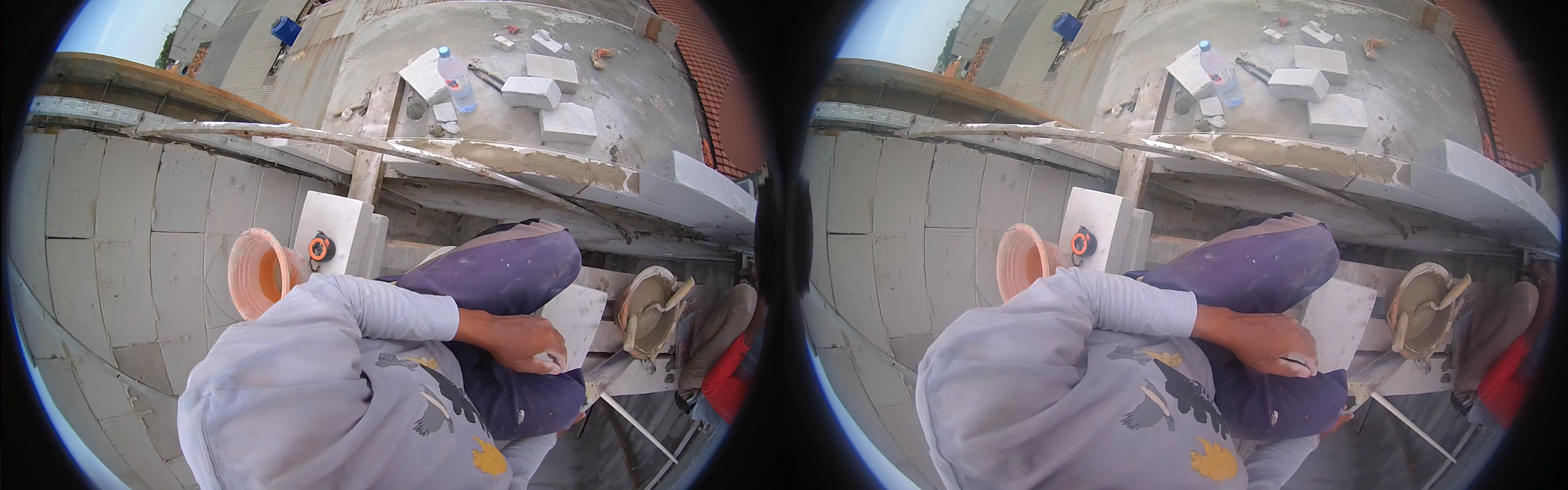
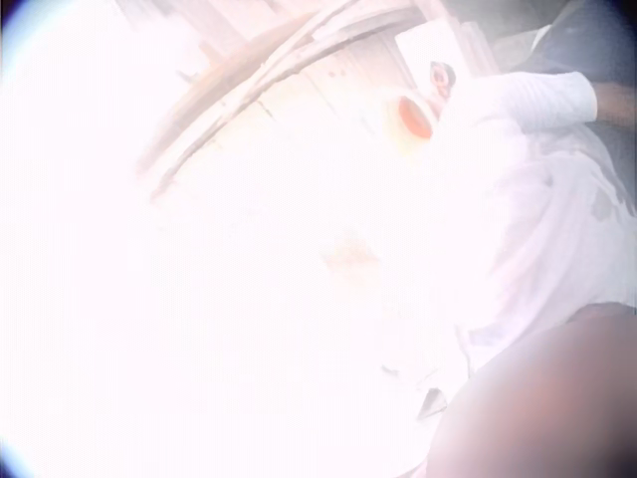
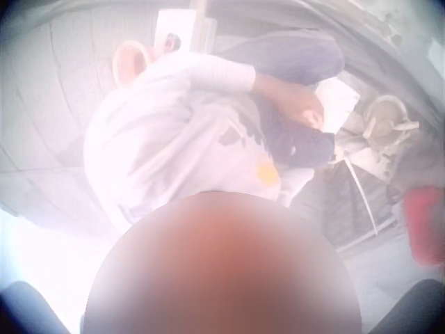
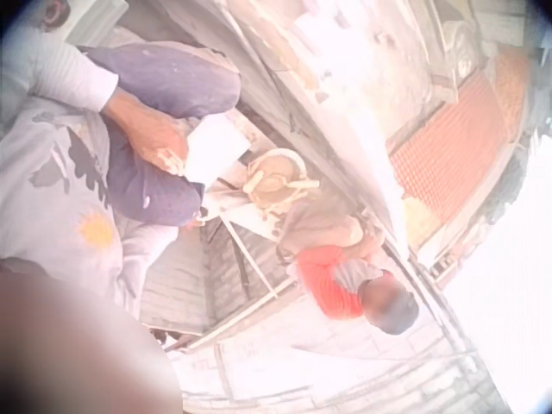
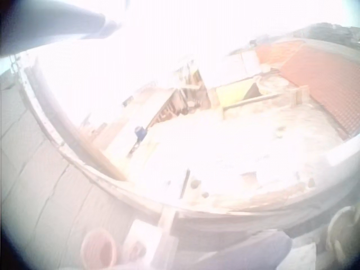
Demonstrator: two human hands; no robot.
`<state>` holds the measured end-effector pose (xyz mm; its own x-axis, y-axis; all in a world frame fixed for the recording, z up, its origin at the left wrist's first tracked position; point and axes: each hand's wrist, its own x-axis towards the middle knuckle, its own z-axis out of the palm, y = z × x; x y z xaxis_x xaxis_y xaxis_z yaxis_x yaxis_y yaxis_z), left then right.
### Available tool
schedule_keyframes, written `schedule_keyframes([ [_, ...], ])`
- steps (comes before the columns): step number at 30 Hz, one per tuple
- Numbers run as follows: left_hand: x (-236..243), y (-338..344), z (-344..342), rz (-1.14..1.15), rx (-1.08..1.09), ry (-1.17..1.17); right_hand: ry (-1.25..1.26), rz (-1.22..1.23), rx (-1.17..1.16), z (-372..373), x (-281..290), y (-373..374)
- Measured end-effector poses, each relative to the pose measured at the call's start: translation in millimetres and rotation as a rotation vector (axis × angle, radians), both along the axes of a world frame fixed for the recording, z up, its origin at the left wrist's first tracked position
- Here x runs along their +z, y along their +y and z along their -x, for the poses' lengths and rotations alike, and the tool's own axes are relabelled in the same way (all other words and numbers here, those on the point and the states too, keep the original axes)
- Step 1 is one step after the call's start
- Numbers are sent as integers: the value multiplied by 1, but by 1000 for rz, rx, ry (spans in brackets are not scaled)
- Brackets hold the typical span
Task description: The person measures and cuts white rectangular tiles on a rooftop construction site, then applies mortar and places the tiles along a ledge. Another worker assists by applying mortar nearby.
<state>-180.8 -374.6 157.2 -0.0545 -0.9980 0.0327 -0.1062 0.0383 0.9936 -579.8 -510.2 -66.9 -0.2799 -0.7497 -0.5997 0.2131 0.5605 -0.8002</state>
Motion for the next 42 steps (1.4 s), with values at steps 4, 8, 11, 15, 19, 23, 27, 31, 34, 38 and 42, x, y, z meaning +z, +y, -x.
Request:
schedule_keyframes([
  [4, 5, 23, -37, 99, 206, -141, 70, 26, 121, -30, 0, -31],
  [8, 16, 40, -60, 171, 327, -193, 192, 167, 245, -61, 27, -94],
  [11, 23, 48, -83, 221, 410, -286, 315, 332, 343, -91, 65, -163],
  [15, 23, 66, -111, 184, 530, -328, 463, 532, 479, -150, 110, -255],
  [19, 9, 82, -135, 196, 680, -388, 568, 669, 557, -207, 146, -323],
  [23, -10, 126, -150, -124, 811, -396, 613, 678, 647, -261, 125, -350],
  [27, -27, 137, -151, -307, 795, -231, 686, 663, 683, -294, 101, -364],
  [31, -45, 135, -159, -349, 746, -131, 747, 623, 704, -317, 82, -359],
  [34, -54, 136, -165, -351, 761, -64, 770, 601, 710, -328, 67, -356],
  [38, -65, 141, -171, -422, 772, 34, 812, 574, 730, -337, 54, -354],
  [42, -71, 147, -180, -462, 772, 145, 831, 553, 748, -347, 43, -349],
])
